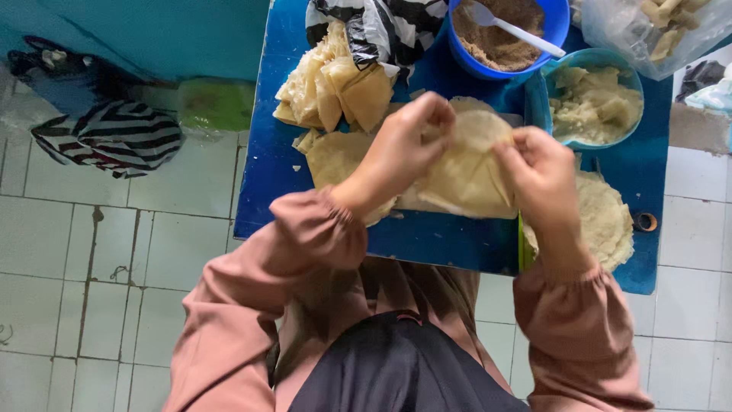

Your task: The person tears thin round flatbread sheets into smaller pieces by hand, then cuts the pieces with scissors and a knife on a cutting board, stacking the cut pieces on the table beside bowls of filling and brown sugar.

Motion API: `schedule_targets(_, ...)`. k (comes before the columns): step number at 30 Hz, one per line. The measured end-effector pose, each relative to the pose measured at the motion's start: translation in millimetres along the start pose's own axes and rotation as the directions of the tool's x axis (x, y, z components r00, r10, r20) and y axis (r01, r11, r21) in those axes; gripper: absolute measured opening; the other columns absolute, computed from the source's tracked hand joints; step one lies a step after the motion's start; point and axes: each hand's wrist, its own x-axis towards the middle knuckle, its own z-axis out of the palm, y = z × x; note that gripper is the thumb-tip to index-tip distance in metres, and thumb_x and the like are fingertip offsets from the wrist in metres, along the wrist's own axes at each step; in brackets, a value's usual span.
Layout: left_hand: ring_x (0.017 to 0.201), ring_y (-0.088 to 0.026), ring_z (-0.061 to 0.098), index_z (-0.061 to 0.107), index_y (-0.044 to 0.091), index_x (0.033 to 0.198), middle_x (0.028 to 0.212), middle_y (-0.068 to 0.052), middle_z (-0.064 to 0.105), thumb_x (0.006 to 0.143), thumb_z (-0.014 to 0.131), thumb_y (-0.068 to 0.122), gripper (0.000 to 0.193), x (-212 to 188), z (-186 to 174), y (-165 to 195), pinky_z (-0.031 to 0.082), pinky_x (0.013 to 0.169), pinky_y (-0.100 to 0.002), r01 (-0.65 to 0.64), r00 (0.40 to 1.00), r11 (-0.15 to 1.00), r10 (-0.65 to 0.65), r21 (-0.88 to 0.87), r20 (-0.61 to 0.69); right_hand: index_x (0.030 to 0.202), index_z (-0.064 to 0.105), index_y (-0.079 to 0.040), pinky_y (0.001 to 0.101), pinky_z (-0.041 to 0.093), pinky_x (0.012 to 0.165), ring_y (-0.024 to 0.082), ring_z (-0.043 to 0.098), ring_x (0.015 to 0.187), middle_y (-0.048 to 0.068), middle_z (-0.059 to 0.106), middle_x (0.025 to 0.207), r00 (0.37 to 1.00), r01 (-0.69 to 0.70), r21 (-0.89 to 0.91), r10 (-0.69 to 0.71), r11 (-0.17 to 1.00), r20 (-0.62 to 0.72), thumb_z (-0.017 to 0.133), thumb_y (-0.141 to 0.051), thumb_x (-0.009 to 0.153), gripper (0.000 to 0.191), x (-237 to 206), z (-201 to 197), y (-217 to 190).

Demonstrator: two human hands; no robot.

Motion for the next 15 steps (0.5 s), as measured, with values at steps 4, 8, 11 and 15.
schedule_targets(4,0.094,-0.029,0.069,0.060,0.004,0.104,0.099,-0.014,0.068,0.087,0.070,0.000,0.020,26.7,9.1,-27.5,0.057,0.082,-0.038,-0.020,0.997,0.983,0.032,0.184,-0.064,0.100,0.069,0.002,0.0259,0.043,0.058,0.005,0.053,0.067,0.004,0.065,0.076,0.998,0.065,-0.318,-0.069,0.946,-0.002,0.073,-0.012,0.099,0.015,41.5,7.4,13.6)
schedule_targets(8,0.097,-0.035,0.069,0.059,0.007,0.108,0.105,-0.015,0.069,0.091,0.065,0.001,0.019,25.1,13.5,-36.6,0.056,0.081,-0.041,-0.108,0.987,0.951,0.138,0.290,-0.086,0.102,0.068,0.002,0.0337,0.049,0.065,0.023,0.062,0.069,0.015,0.065,0.079,0.961,0.210,-0.530,-0.272,0.821,-0.041,0.074,-0.010,0.098,0.014,44.8,17.4,17.2)
schedule_targets(11,0.099,-0.036,0.068,0.061,0.010,0.110,0.105,-0.011,0.068,0.093,0.067,0.008,0.018,21.6,15.7,-29.8,0.054,0.079,-0.047,-0.069,0.989,0.859,0.127,0.507,-0.081,0.108,0.067,0.002,0.0395,0.053,0.070,0.033,0.070,0.082,0.019,0.069,0.091,0.919,0.313,-0.592,-0.393,0.742,-0.007,0.073,-0.011,0.098,0.018,34.5,21.4,6.8)
schedule_targets(15,0.095,-0.036,0.067,0.060,0.010,0.125,0.115,-0.013,0.062,0.095,0.061,0.007,0.030,11.8,-0.4,-9.8,0.054,0.075,-0.045,-0.055,0.986,0.820,0.133,0.569,-0.097,0.118,0.065,0.002,0.0469,0.052,0.074,0.042,0.065,0.092,0.022,0.066,0.105,0.825,0.356,-0.813,-0.563,0.461,0.042,0.077,-0.008,0.094,0.029,9.5,29.5,-20.0)
